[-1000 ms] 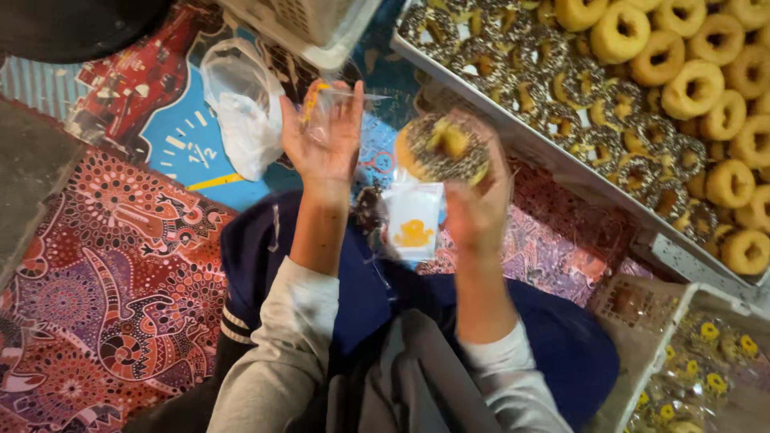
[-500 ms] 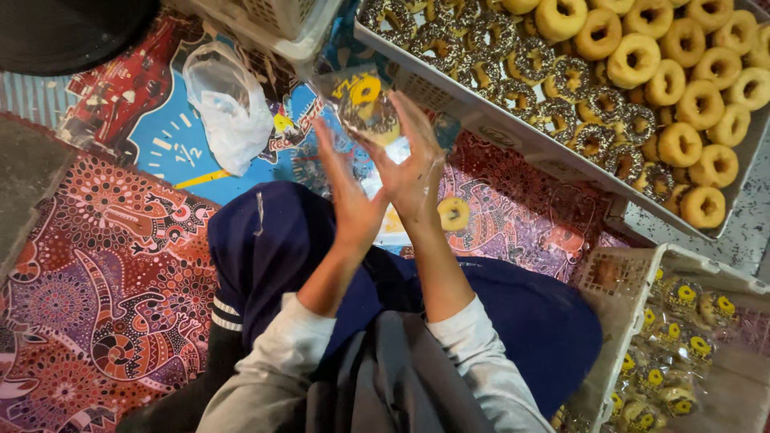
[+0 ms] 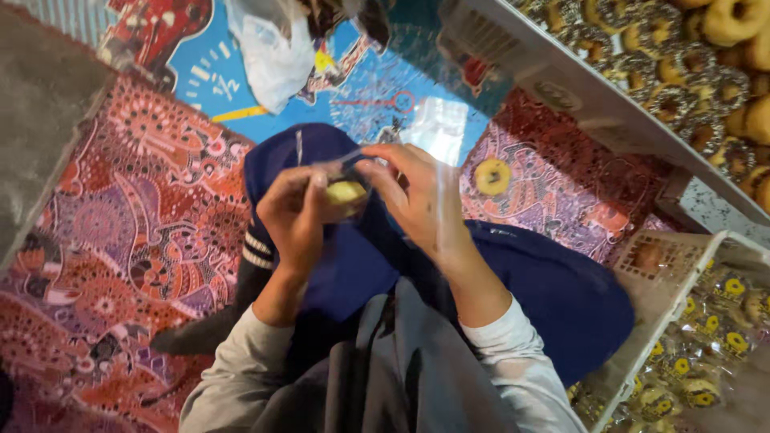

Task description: The person sits on the floor and repeatedly picks donuts from a metal tray, places them into clear plastic bags, and sets the filled bags into a white plastic crate. The process continues with both plain and sprinkled donuts throughout the clip.

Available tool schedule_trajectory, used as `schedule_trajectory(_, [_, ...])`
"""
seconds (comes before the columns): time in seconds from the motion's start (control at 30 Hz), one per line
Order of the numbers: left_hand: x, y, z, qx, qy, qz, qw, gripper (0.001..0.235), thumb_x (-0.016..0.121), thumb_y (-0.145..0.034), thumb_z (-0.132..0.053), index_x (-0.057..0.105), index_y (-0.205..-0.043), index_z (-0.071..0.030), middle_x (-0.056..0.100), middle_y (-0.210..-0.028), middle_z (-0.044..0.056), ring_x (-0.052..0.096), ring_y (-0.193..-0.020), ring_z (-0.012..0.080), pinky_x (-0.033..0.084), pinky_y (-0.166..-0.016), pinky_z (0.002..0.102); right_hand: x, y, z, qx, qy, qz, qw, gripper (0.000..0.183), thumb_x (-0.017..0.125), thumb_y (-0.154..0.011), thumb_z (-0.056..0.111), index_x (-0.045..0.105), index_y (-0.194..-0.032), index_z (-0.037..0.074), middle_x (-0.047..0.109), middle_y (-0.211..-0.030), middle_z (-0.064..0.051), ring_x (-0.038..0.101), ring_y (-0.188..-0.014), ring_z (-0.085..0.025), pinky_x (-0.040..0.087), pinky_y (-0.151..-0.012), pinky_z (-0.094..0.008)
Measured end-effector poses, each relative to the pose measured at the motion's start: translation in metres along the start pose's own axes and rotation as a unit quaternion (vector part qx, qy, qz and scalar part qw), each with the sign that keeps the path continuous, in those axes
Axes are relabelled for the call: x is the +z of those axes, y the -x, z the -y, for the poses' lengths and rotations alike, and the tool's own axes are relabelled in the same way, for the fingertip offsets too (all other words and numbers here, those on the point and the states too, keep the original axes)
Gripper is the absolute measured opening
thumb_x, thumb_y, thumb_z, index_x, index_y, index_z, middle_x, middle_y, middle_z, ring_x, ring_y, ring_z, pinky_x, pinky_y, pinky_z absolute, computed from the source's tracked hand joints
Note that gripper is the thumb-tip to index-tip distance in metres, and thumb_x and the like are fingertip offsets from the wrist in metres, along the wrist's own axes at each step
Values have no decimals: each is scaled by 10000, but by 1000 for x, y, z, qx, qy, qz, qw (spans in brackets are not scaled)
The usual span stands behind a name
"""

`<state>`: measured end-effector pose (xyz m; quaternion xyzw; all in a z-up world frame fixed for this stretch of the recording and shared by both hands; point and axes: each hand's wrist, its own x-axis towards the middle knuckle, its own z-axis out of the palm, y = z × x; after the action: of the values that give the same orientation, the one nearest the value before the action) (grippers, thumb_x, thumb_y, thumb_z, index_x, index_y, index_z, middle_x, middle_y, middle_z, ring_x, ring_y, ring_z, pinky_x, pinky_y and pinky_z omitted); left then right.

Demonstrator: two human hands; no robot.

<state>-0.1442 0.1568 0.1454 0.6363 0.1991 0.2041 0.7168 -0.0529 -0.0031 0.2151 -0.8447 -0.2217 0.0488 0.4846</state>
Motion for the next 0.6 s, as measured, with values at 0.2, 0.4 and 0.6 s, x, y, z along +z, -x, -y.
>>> schedule_trajectory(0.2, [-13, -3, 11, -57, 105, 7, 993, 101, 601, -1058, -57, 665, -1055, 21, 766, -1037, 112, 727, -927, 145, 591, -860, 268, 35, 8, 4, -65, 110, 105, 986, 99, 816, -943, 218, 810, -943, 119, 732, -788, -109, 699, -687, -292, 534, -616, -421])
schedule_trajectory(0.4, [-12, -1, 12, 52, -241, 24, 969, 209, 604, -983, -42, 732, -1098, 76, 767, -924, 124, 763, -833, 160, 582, -771, 284, 38, -4, -14, -233, 52, 73, 968, 363, 707, -952, 35, 658, -1311, 10, 698, -1183, -124, 691, -1110, -295, 577, -963, -383])
schedule_trajectory(0.6, [4, 10, -12, 90, 62, -64, 992, 179, 613, -1090, -72, 725, -1189, 25, 740, -1166, 202, 754, -1016, 207, 606, -949, 305, 17, -46, -33, 200, 92, 102, 970, 346, 698, -967, 187, 650, -1305, 135, 742, -1024, -132, 747, -947, -224, 564, -806, -334])
